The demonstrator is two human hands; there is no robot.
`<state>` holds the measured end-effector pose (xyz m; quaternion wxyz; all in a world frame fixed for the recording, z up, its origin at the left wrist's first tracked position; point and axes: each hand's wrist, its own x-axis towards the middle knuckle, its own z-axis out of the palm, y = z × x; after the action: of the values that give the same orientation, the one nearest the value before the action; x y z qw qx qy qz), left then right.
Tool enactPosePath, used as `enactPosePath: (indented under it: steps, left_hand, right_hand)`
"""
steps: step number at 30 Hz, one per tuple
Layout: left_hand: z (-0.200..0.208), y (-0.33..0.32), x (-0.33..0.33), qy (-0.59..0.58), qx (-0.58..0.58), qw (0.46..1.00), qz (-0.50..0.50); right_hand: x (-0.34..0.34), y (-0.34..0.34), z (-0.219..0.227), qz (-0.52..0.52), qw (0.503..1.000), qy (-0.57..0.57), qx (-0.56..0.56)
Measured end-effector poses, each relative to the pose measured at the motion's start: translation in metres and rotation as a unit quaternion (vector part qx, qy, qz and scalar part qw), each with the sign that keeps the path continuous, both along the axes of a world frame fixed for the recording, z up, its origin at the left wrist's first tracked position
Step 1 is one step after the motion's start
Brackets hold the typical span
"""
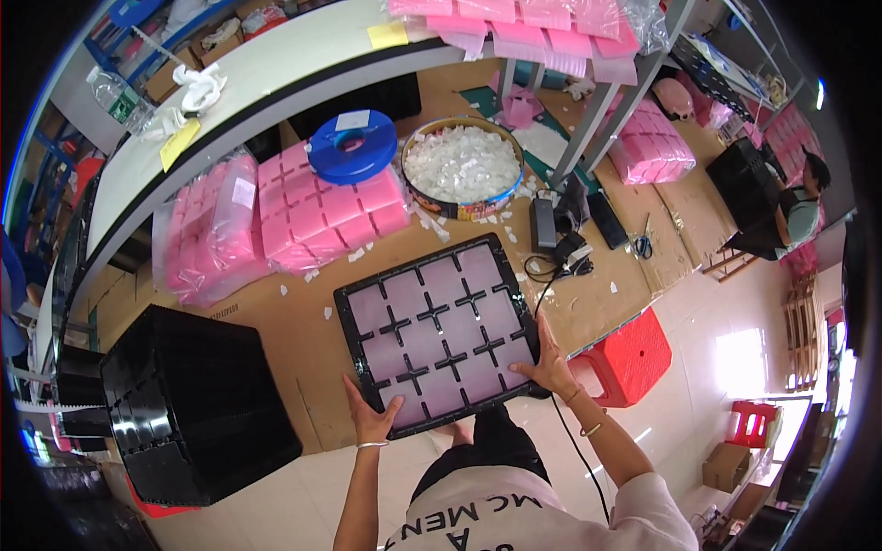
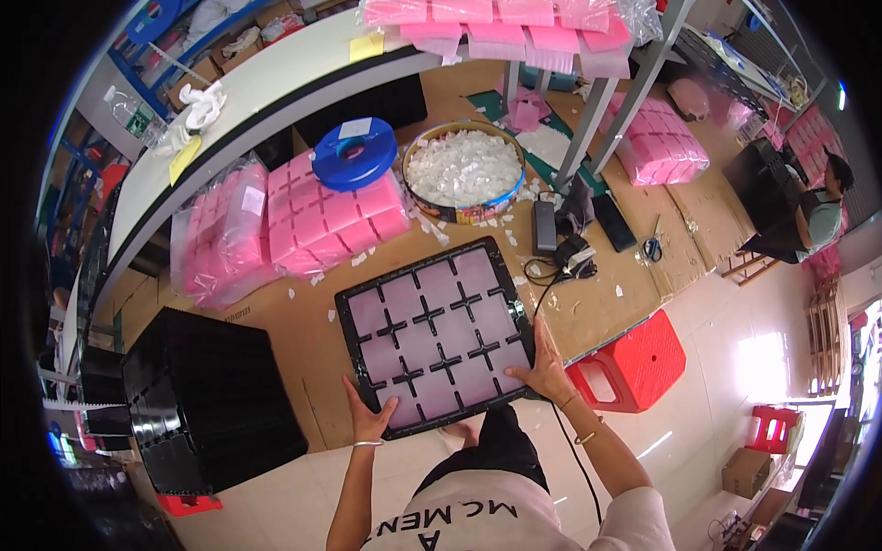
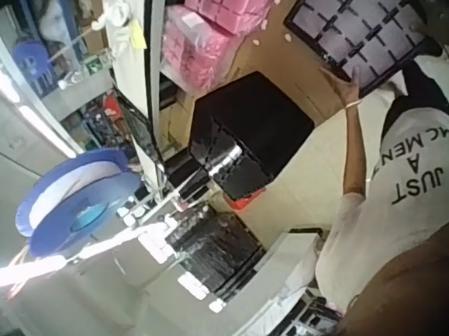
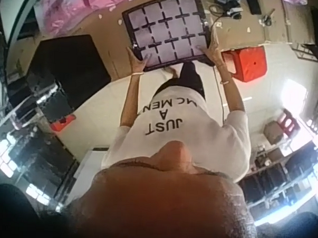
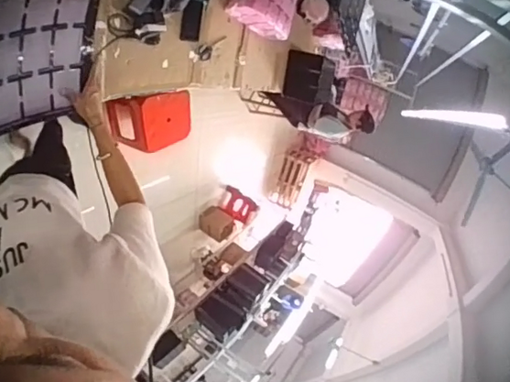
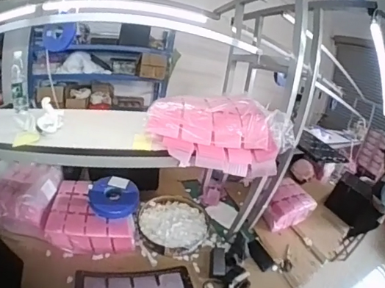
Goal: The person packs plastic components into a black tray, securing them with foam packaging and tape, cut with scissors.
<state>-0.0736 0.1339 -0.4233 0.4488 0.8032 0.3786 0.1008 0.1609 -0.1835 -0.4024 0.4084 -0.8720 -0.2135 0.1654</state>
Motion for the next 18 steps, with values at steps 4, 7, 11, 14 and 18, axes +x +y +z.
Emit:
enactPosePath:
  steps: [4, 7, 11, 14, 18]
  left_hand:
    - [0.000, -0.013, -0.011, -0.074, -0.162, 0.984, -0.018]
    - [-0.011, 0.005, -0.022, -0.075, -0.243, 0.966, -0.046]
    - [-0.010, -0.004, -0.020, -0.096, -0.228, 0.967, -0.061]
    - [-0.004, -0.011, -0.012, -0.055, -0.183, 0.981, -0.032]
    - [0.006, 0.004, -0.013, -0.072, -0.256, 0.961, -0.073]
  right_hand:
    - [-0.009, -0.016, -0.003, 0.015, 1.000, 0.010, 0.015]
    - [-0.002, -0.031, -0.009, 0.040, 0.996, 0.067, 0.039]
    - [-0.007, -0.022, -0.009, 0.041, 0.998, 0.037, 0.015]
    - [-0.005, -0.025, -0.009, 0.037, 0.995, 0.072, 0.065]
    - [0.007, -0.033, -0.004, 0.058, 0.980, 0.168, 0.090]
